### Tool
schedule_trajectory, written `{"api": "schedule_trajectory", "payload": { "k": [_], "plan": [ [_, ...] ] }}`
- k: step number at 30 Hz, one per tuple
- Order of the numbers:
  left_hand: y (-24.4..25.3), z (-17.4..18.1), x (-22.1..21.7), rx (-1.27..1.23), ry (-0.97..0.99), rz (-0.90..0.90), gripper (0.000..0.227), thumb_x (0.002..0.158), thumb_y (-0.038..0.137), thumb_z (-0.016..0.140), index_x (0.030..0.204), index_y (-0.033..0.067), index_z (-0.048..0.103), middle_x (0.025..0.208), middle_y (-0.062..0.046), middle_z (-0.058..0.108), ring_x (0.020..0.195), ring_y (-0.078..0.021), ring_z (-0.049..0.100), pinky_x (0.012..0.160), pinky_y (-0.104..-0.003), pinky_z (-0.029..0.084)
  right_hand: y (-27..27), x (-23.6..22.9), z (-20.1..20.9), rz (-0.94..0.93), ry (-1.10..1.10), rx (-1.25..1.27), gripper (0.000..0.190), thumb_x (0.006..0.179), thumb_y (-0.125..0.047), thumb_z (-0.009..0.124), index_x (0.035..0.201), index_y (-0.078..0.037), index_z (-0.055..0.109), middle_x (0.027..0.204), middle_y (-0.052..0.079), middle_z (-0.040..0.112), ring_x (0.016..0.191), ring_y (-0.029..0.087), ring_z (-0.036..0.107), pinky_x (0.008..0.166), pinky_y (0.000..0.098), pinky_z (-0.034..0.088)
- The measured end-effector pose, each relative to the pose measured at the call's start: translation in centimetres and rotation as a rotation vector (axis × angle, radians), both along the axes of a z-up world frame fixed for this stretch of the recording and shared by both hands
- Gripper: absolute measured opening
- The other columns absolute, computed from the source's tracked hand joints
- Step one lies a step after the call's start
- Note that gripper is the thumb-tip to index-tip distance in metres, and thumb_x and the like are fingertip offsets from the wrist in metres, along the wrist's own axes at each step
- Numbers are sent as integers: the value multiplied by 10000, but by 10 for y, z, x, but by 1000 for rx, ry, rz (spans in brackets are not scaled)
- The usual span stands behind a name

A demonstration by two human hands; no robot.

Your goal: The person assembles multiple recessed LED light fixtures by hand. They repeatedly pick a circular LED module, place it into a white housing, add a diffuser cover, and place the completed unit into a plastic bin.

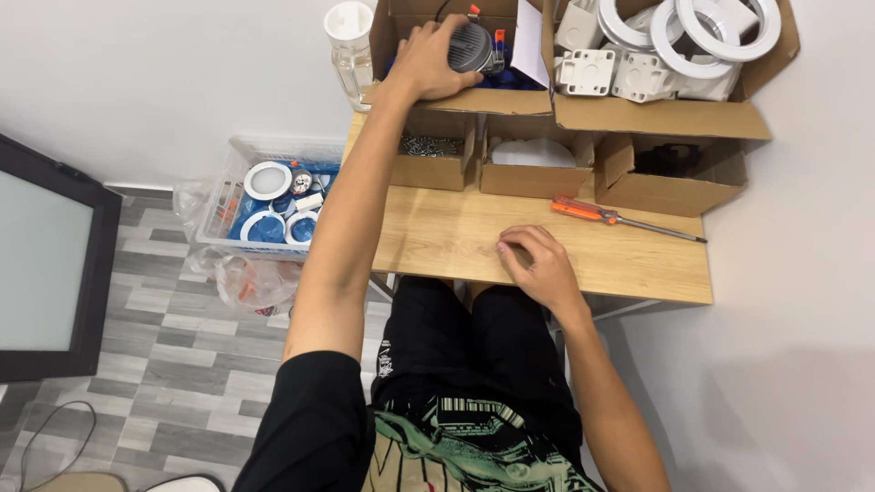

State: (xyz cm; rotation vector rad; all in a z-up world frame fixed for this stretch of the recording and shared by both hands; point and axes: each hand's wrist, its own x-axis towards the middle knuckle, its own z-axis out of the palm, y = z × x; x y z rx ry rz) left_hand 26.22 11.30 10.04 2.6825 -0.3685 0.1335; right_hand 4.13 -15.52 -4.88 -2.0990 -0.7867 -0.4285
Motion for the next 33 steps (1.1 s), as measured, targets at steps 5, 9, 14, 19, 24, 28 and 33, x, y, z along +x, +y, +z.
{"api": "schedule_trajectory", "payload": {
  "k": [5,9,14,19,24,28,33],
  "plan": [
    [10,-7,-4,-312,-224,-32,1139,961,494,1031,1645,49,237,1629,-306,454,1539,-522,413,1305,-627,249,-2,2,0,19,-7,13,126,1038,-124,739,1033,-8,787,1058,108,794,1019,256,744,963,382,594],
    [28,-9,-29,-584,-393,-75,952,938,349,1050,1572,87,391,1611,-172,517,1517,-340,523,1273,-466,431,-1,0,4,27,-7,43,110,1036,-104,741,1018,-2,777,1054,111,788,1016,258,738,967,377,583],
    [43,5,-89,-995,-610,-337,1142,887,19,1123,1658,250,313,1637,-60,439,1571,-288,563,1242,-455,631,-3,3,0,16,6,71,107,1034,-110,744,1021,-10,778,1048,101,786,1009,246,745,954,366,599],
    [41,13,-174,-874,-769,-235,1012,873,256,989,1634,207,324,1642,-112,396,1569,-306,511,1419,-490,411,-4,6,0,20,30,72,117,1034,-120,739,1042,-14,786,1076,101,795,1024,246,753,971,372,603],
    [48,-68,-218,-904,-647,-110,1310,662,262,1109,1553,148,155,1570,-301,537,1550,-426,471,1302,-608,335,-4,7,14,-3,122,153,39,977,-105,803,998,-84,828,997,102,832,968,346,802,856,438,636],
    [46,-127,-253,-913,-475,76,1260,546,170,1116,1434,122,223,1560,-283,490,1535,-430,450,1305,-623,319,-20,23,36,-35,91,305,36,940,-61,839,973,-62,826,992,112,836,964,325,803,856,408,634],
    [35,-148,-258,-900,-378,203,1230,499,150,1118,1349,106,231,1473,-293,476,1406,-452,532,1219,-642,408,-76,90,120,-172,-54,368,103,1005,21,811,1085,-44,801,998,127,788,964,263,760,898,404,616]
  ]
}}
